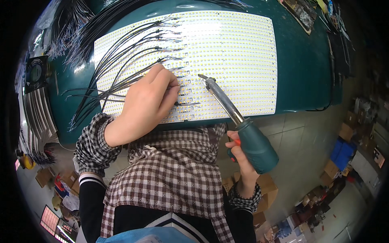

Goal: The person uses a soldering iron to attach black wires to a large LED panel. They repeatedly position wire ends onto the panel and apply the soldering iron to secure connections, working methodically across the surface.

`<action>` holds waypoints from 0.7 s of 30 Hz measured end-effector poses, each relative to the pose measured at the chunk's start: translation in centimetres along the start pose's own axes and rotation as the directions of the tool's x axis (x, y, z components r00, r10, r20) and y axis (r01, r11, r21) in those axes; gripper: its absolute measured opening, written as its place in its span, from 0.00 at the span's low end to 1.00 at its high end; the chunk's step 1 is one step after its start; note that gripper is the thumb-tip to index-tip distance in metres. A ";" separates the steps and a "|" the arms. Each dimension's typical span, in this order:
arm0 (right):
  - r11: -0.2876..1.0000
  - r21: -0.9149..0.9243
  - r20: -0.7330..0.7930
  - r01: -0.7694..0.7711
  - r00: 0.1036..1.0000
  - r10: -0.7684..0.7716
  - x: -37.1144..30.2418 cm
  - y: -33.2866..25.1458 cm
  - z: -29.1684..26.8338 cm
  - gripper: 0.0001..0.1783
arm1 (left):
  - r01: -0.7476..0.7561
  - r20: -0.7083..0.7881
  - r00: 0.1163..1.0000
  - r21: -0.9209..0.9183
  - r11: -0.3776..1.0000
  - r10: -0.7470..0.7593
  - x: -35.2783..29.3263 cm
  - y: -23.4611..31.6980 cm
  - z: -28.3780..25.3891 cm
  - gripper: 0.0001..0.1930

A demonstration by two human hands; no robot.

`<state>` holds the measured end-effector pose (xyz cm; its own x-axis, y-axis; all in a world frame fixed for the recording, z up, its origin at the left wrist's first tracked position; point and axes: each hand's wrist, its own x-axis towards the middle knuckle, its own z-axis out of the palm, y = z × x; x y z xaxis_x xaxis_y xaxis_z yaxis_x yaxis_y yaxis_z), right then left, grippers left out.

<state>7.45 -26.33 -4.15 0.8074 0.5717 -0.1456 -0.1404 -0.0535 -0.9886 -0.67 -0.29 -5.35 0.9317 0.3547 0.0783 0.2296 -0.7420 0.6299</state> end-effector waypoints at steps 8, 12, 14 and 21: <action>1.000 0.012 0.014 -0.028 1.000 0.028 -0.5 0.1 -0.1 0.17 | -0.001 -0.042 0.999 -0.104 0.995 -0.003 0.3 -0.9 0.4 0.06; 0.999 0.010 0.030 -0.040 0.999 0.039 -0.6 0.3 0.0 0.15 | 0.044 -0.023 0.999 -0.176 0.983 -0.048 0.4 -0.9 0.2 0.05; 0.999 -0.021 0.052 -0.033 0.998 0.034 -0.6 0.5 -0.1 0.15 | 0.027 -0.030 0.999 -0.155 0.987 -0.032 0.4 -0.9 0.2 0.05; 0.988 -0.138 0.014 -0.073 0.997 0.076 -0.5 0.0 0.6 0.14 | 0.026 -0.016 0.999 -0.169 0.985 -0.029 0.7 -0.8 0.0 0.04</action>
<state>6.69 -26.15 -4.07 0.7865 0.5773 -0.2196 -0.1186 -0.2077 -0.9710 -0.21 0.58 -5.81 0.9200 0.3853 0.0725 0.2027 -0.6258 0.7531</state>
